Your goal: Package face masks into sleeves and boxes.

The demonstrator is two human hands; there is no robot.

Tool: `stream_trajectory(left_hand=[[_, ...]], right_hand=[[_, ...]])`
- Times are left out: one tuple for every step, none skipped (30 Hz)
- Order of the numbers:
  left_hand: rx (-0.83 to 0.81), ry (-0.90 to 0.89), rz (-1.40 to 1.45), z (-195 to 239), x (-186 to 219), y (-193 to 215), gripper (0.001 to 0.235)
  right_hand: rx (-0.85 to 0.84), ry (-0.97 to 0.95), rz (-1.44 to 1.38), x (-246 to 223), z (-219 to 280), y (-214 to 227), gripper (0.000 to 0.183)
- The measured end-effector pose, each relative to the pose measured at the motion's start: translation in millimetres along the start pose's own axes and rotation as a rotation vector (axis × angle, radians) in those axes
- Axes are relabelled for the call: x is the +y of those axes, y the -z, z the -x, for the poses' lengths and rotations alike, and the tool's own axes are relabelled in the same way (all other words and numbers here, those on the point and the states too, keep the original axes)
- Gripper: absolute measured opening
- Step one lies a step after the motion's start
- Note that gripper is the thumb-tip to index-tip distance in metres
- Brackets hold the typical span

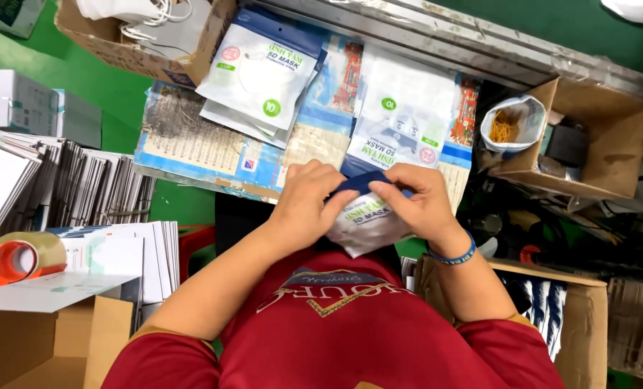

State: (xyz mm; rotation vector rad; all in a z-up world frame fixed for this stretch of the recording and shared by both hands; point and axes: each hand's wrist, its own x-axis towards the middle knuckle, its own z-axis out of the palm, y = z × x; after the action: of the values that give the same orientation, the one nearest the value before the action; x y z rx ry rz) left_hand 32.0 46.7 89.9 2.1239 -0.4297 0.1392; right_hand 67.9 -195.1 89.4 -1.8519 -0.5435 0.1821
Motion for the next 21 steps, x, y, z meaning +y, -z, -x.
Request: stream_trajectory(left_hand=[[-0.042,-0.042,0.007,0,-4,4,0.018],[-0.082,-0.087,0.014,-1,-8,7,0.019],[-0.076,-0.091,0.014,-4,-13,14,0.019],[-0.147,-0.133,-0.034,-8,-17,23,0.021],[-0.217,-0.174,-0.082,-12,-21,31,0.023],[-0.215,-0.176,-0.082,-20,-18,46,0.023],[-0.232,-0.214,-0.129,-28,-16,61,0.023],[-0.246,-0.253,-0.18,-37,-13,77,0.024],[-0.239,-0.257,-0.185,-41,-11,85,0.024],[-0.211,-0.289,-0.168,-45,-8,94,0.024],[-0.183,-0.322,-0.151,-49,-5,103,0.024],[-0.181,-0.327,-0.156,-48,-8,104,0.024],[-0.189,-0.295,-0.144,-48,-11,105,0.025],[-0.194,-0.262,-0.128,-48,-14,106,0.027],[-0.19,-0.265,-0.129,-52,-31,103,0.027],[-0.206,-0.215,-0.181,-55,-48,100,0.03],[-0.221,-0.164,-0.232,-58,-65,98,0.033],[-0.208,-0.163,-0.235,-74,-72,109,0.033],[-0.144,-0.217,-0.414,-91,-78,121,0.031],[-0.081,-0.269,-0.591,-107,-84,132,0.029],[-0.072,-0.267,-0.592,-122,-100,133,0.029]], right_hand=[[0.077,-0.009,0.032,1,2,3,0.008],[0.154,-0.015,0.065,2,4,8,0.01],[0.152,-0.009,0.069,-2,5,7,0.01],[0.154,-0.002,0.006,-7,6,5,0.009],[0.155,0.006,-0.057,-11,7,3,0.009],[0.155,0.008,-0.055,0,4,1,0.009],[0.296,-0.04,-0.137,10,1,-1,0.01],[0.436,-0.082,-0.219,20,-5,-3,0.012],[0.433,-0.073,-0.218,11,-13,-2,0.012],[0.409,-0.014,-0.302,2,-21,-3,0.009],[0.383,0.045,-0.385,-7,-29,-3,0.008],[0.384,0.052,-0.386,-9,-32,-4,0.008],[0.379,0.041,-0.403,-11,-35,-4,0.008],[0.371,0.029,-0.417,-13,-38,-4,0.009],[0.37,0.033,-0.414,-10,-42,-8,0.009],[0.385,0.044,-0.329,-9,-47,-12,0.01],[0.401,0.056,-0.243,-7,-52,-15,0.01],[0.391,0.064,-0.24,6,-75,-23,0.01],[0.439,0.078,-0.247,18,-97,-31,0.018],[0.49,0.088,-0.253,31,-118,-39,0.026],[0.483,0.094,-0.25,57,-148,-48,0.026]])
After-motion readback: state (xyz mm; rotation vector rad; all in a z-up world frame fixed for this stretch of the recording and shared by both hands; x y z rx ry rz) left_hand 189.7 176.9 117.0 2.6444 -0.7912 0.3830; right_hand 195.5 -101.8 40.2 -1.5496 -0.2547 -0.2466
